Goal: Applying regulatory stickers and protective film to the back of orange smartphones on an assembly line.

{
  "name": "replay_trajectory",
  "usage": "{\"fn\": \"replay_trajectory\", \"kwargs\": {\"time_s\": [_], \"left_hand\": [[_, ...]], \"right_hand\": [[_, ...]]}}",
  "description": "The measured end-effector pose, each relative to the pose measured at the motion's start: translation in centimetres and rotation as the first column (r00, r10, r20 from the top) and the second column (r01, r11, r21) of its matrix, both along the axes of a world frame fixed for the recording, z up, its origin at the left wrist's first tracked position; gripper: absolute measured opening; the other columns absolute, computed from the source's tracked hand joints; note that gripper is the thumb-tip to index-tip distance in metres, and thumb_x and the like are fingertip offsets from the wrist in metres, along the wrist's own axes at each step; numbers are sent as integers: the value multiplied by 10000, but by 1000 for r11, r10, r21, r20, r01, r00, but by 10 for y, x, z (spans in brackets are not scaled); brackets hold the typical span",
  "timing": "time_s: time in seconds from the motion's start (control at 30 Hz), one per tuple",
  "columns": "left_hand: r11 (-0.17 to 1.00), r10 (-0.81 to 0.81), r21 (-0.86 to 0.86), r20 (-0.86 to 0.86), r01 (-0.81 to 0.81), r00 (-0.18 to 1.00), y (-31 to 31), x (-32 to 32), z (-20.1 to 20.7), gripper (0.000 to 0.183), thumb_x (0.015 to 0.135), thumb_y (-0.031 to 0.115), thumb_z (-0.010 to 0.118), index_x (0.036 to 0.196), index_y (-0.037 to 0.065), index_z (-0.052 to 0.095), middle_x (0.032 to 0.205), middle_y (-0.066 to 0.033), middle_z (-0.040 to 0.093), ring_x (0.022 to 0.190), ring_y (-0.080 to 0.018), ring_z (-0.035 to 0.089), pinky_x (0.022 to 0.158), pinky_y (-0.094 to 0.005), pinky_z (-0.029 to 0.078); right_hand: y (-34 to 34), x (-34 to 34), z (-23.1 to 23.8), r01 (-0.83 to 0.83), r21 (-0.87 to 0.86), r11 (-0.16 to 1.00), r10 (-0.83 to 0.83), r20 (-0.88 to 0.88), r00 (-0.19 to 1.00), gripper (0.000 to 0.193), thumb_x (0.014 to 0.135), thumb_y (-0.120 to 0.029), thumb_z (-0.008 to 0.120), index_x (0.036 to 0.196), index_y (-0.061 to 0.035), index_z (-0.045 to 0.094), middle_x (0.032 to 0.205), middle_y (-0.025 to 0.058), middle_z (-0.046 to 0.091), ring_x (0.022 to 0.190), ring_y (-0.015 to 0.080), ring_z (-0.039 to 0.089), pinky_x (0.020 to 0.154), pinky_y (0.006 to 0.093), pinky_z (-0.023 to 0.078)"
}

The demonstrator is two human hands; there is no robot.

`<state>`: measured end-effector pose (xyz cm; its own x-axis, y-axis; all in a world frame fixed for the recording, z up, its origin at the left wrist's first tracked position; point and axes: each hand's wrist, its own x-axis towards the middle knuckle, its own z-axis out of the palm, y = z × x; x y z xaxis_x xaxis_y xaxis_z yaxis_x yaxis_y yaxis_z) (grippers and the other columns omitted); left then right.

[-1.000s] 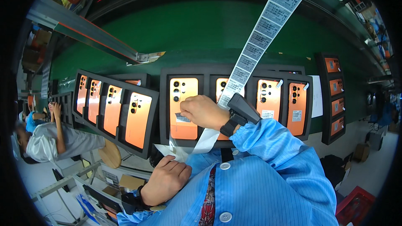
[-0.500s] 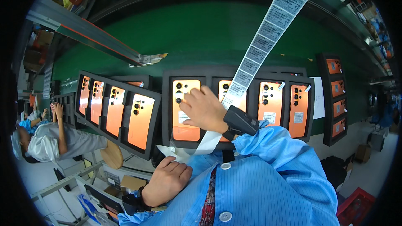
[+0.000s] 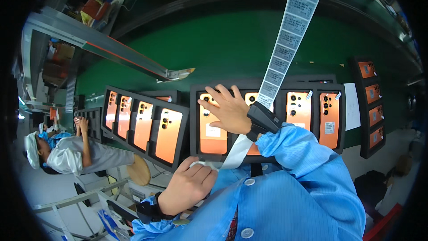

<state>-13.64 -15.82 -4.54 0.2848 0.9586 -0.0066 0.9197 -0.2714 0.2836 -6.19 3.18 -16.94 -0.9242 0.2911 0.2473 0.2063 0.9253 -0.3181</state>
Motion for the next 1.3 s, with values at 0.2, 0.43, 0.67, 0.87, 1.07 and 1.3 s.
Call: {"fn": "replay_trajectory", "kwargs": {"time_s": [0.2, 0.43, 0.67, 0.87, 1.07, 1.3], "left_hand": [[987, 67, 153, -72, -55, 995, 55, -28, -22, 389, 709, 42, 553, 1097, 12, 539, 808, -75, 561, 788, -240, 561, 921, -445, 407], [946, 289, 149, 0, -286, 957, 114, -41, -59, 722, 742, 56, 647, 1388, 15, 327, 1370, -213, 389, 1278, -329, 387, 1051, -499, 298], [930, 365, -354, 920, -100, 142, 120, -7, -130, 889, 799, 72, 697, 1470, 53, 114, 1444, -117, 307, 1286, -202, 368, 1036, -344, 351], [848, 519, -528, 845, 48, 129, 65, -6, -68, 213, 928, 198, 569, 982, 3, 638, 844, -21, 656, 797, -74, 585, 715, -241, 474], [745, 651, -610, 754, -270, 94, 1, -55, -71, 249, 886, 179, 622, 1075, 20, 648, 1017, -6, 643, 954, -102, 574, 835, -261, 460], [526, 765, -645, 644, -554, -24, -11, -59, -91, 192, 834, 20, 571, 1016, -7, 622, 926, -39, 644, 845, -124, 601, 789, -270, 465]], "right_hand": [[15, 46, 29, 298, 128, 946, -211, -456, 865, 569, 631, -146, 739, 1171, -129, 562, 1295, 149, 452, 1178, 336, 420, 901, 453, 359], [61, 81, 35, 300, -810, 504, -816, -334, 472, 946, 745, -120, 732, 1448, -18, 106, 1420, 210, 250, 1274, 310, 342, 1025, 454, 293], [33, 64, 38, -231, -971, 64, -650, -217, 728, 265, 867, -8, 567, 1125, 51, 547, 1061, 96, 624, 964, 150, 594, 857, 285, 477], [29, 119, 65, -16, -811, 584, -413, -315, 854, 462, 801, -26, 594, 1246, 31, 483, 1226, 138, 527, 1143, 227, 507, 958, 328, 418], [80, 312, -34, 802, -286, 524, -845, -61, 531, 674, 829, -145, 621, 1398, 27, 302, 1458, 204, 271, 1363, 310, 248, 1112, 379, 203], [46, 311, -27, 421, -907, 6, -827, 233, 512, 348, 891, -134, 571, 1183, 50, 540, 1088, 90, 628, 970, 142, 582, 850, 279, 461]]}}
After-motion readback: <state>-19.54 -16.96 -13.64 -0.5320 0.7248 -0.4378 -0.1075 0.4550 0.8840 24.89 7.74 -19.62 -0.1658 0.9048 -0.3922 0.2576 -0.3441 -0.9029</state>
